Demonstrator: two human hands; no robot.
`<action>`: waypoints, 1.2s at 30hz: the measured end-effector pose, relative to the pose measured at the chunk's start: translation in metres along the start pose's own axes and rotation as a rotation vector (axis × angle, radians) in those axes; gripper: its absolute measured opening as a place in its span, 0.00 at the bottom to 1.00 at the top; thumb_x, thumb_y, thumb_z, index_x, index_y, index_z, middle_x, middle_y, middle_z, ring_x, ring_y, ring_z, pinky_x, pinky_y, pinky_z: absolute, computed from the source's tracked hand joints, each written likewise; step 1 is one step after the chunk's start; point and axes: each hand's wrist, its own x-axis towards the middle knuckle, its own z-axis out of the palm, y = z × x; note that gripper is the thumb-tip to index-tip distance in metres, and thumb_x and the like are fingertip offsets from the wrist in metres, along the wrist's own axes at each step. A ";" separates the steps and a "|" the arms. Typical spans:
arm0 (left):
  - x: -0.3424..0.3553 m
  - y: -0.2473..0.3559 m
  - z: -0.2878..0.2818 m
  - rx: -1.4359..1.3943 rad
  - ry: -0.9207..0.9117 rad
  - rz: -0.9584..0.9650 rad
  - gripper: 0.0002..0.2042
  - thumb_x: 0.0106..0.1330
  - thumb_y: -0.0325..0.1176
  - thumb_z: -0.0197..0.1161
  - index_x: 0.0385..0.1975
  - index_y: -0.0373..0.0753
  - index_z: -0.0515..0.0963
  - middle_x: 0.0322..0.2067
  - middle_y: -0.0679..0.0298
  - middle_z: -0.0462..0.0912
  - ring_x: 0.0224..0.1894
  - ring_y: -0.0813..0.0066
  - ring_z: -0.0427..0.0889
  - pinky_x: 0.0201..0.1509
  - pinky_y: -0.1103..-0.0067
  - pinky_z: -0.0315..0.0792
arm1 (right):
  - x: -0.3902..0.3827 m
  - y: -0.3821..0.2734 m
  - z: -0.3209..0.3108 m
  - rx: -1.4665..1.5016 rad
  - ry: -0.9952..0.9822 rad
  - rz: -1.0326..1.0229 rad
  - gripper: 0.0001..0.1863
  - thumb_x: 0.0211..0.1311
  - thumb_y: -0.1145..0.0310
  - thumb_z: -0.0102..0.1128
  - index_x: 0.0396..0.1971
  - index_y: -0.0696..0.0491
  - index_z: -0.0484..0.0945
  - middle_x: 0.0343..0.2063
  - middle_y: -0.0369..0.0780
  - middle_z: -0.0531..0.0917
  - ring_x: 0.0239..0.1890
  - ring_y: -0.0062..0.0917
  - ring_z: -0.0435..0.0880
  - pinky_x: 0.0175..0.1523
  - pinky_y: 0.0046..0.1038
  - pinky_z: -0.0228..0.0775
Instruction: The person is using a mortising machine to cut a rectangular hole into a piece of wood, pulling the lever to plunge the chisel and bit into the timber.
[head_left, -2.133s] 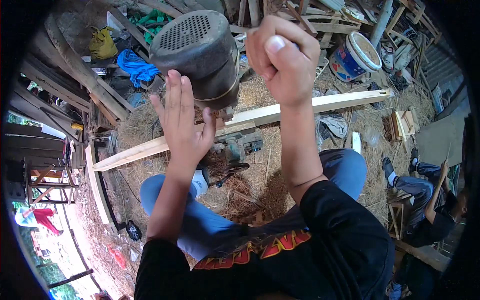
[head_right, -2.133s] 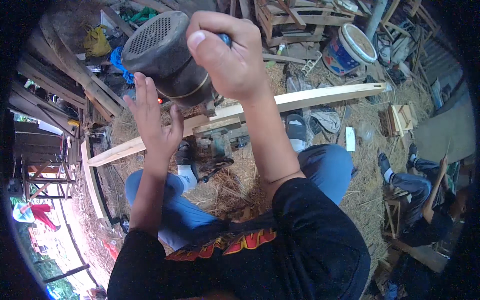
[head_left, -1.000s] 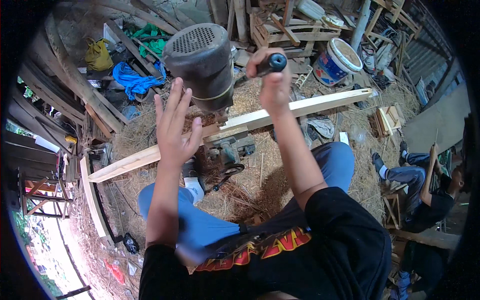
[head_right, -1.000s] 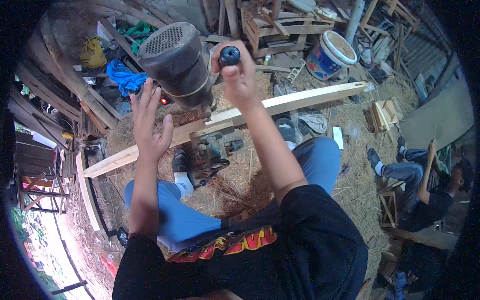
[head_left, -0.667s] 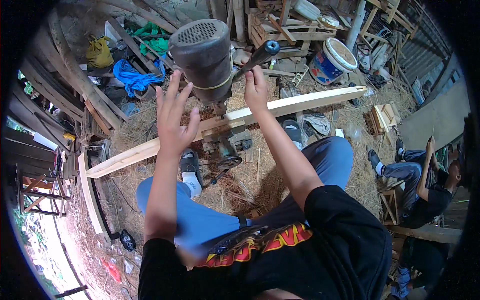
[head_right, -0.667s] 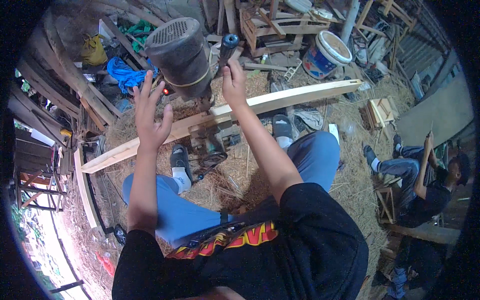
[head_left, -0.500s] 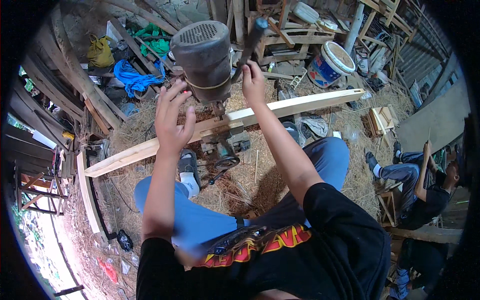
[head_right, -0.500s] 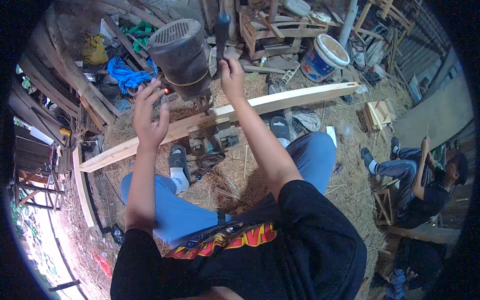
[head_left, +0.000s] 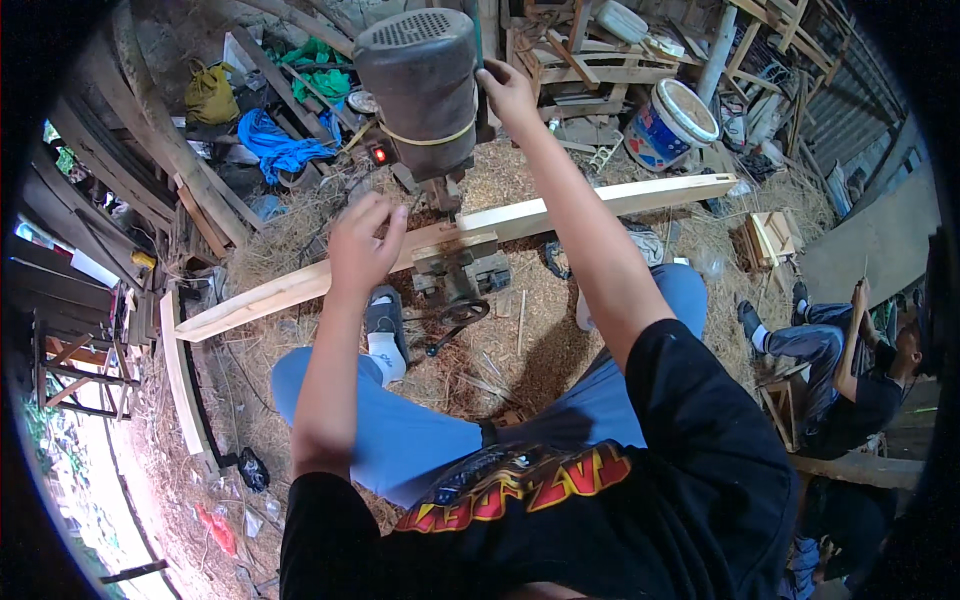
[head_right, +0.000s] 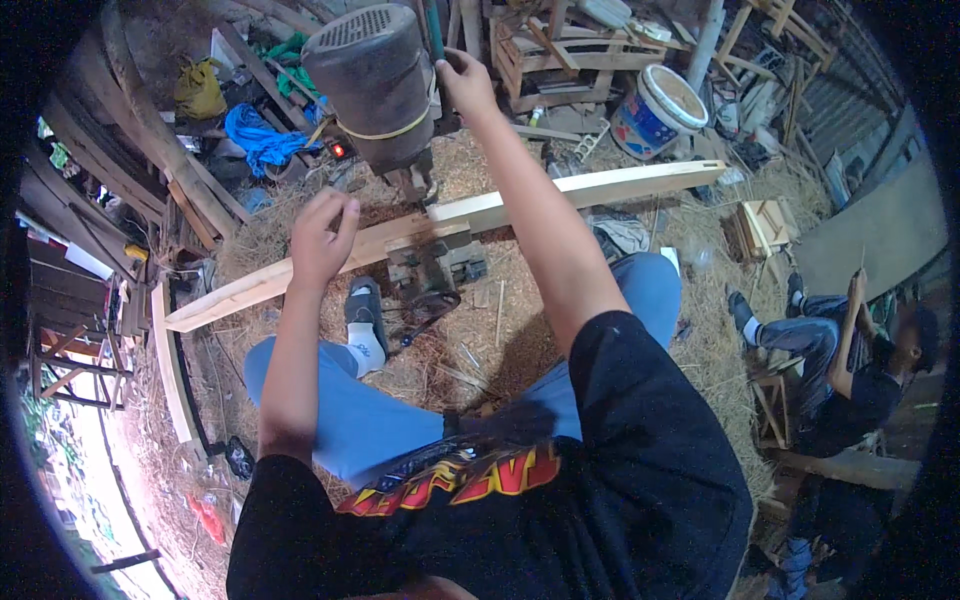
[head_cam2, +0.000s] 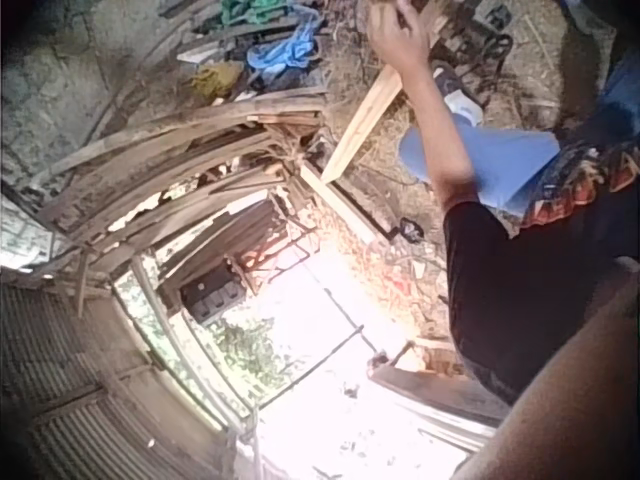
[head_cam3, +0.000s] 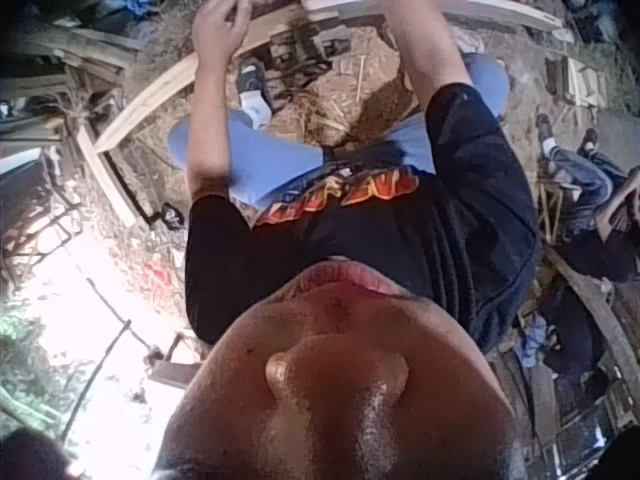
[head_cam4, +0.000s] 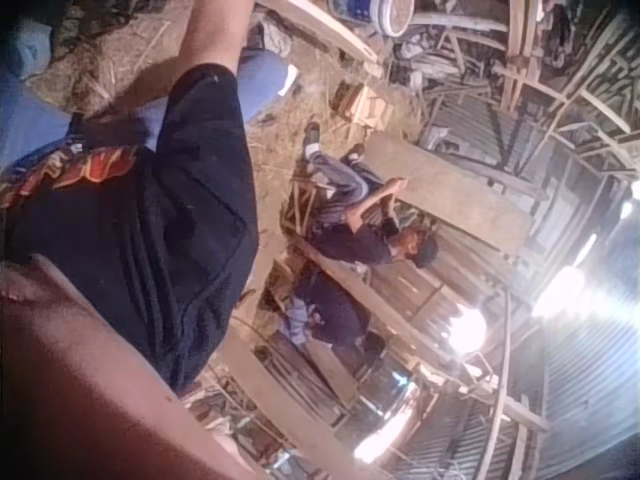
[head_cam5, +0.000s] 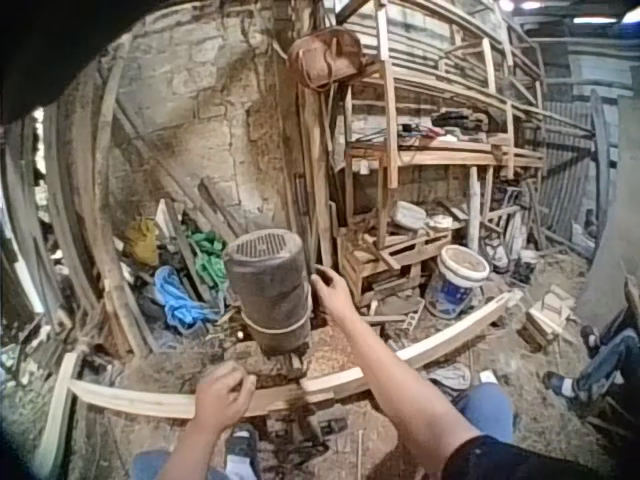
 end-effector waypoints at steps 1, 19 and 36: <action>-0.008 -0.006 -0.001 0.003 -0.030 -0.052 0.11 0.69 0.33 0.63 0.26 0.33 0.77 0.28 0.53 0.77 0.31 0.49 0.78 0.36 0.63 0.72 | -0.018 -0.010 0.002 0.048 -0.014 0.082 0.16 0.68 0.67 0.66 0.50 0.60 0.84 0.32 0.38 0.88 0.31 0.21 0.83 0.39 0.27 0.75; -0.246 -0.050 0.147 0.385 -0.951 -0.685 0.20 0.71 0.44 0.55 0.51 0.33 0.79 0.42 0.44 0.87 0.44 0.41 0.87 0.52 0.52 0.79 | -0.294 0.015 -0.050 0.061 -0.069 0.706 0.11 0.73 0.66 0.57 0.43 0.59 0.82 0.37 0.37 0.85 0.37 0.19 0.81 0.45 0.22 0.72; -0.257 -0.055 0.183 0.290 -1.152 -0.824 0.24 0.65 0.54 0.62 0.40 0.35 0.86 0.40 0.47 0.88 0.44 0.47 0.88 0.52 0.58 0.81 | -0.313 0.038 -0.054 0.047 -0.074 0.809 0.11 0.71 0.66 0.58 0.39 0.59 0.82 0.26 0.34 0.81 0.29 0.17 0.76 0.36 0.23 0.67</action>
